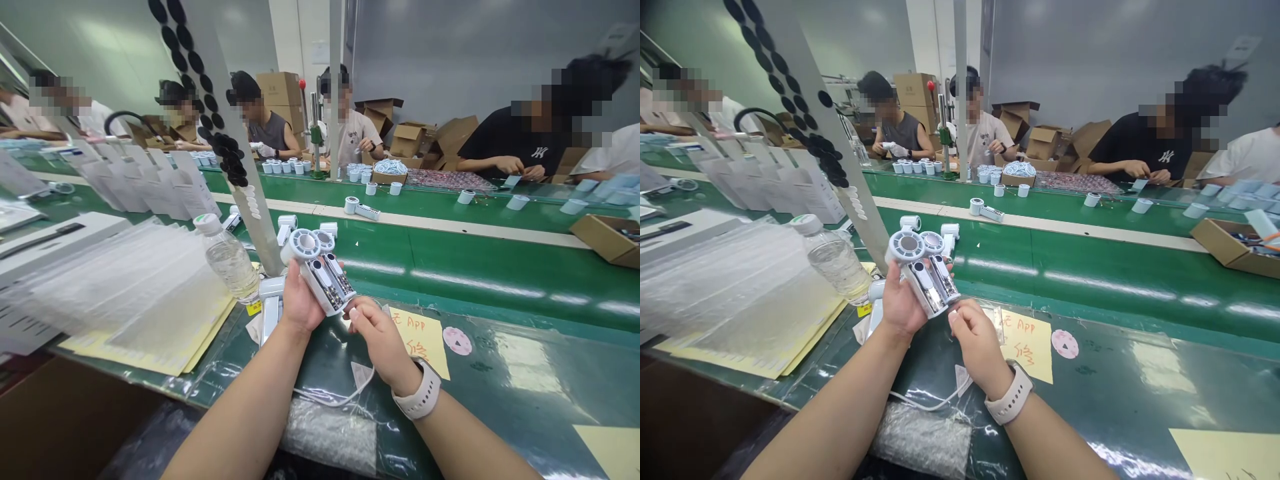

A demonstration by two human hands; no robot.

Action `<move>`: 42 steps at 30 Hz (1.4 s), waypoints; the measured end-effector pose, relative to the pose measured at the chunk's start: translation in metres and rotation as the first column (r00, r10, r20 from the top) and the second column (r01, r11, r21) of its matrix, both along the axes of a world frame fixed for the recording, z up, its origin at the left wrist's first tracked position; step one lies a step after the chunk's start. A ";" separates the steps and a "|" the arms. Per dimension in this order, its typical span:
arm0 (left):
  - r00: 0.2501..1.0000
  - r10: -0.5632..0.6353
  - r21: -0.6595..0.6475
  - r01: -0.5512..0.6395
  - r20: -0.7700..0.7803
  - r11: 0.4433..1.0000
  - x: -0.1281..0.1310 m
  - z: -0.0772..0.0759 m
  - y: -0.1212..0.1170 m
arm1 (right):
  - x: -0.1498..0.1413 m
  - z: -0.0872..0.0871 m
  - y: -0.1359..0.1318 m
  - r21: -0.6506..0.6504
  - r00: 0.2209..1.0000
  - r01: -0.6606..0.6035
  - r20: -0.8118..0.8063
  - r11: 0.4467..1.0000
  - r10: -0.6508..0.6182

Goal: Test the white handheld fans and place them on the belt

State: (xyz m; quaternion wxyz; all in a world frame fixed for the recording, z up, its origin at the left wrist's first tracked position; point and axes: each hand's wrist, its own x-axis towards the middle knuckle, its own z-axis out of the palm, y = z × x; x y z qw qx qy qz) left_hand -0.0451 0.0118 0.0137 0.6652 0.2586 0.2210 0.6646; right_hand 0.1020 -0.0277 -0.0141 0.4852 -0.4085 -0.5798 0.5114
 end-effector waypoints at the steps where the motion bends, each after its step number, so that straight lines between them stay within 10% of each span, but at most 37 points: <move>1: 1.000 -0.006 0.001 0.007 -0.014 1.000 0.000 0.000 -0.001 | 0.002 -0.001 0.002 0.002 0.998 0.058 0.017 0.998 -0.058; 4: 0.993 -0.081 0.031 0.084 -0.089 0.996 0.003 -0.002 -0.006 | 0.007 -0.003 0.009 -0.116 0.978 0.196 -0.046 0.974 -0.202; 10: 0.945 -0.174 0.010 0.184 -0.277 0.983 0.011 -0.012 -0.007 | 0.020 0.012 0.015 -0.107 0.965 -0.044 -0.262 0.993 0.014; 22: 0.965 -0.227 -0.111 0.213 -0.132 0.971 0.008 -0.004 -0.004 | 0.029 0.021 0.016 -0.313 0.925 -0.015 -0.365 0.950 -0.105; 42: 0.947 -0.280 0.011 0.285 -0.158 0.958 0.012 -0.002 -0.009 | 0.028 0.030 0.008 -0.223 0.914 -0.095 -0.405 0.970 -0.003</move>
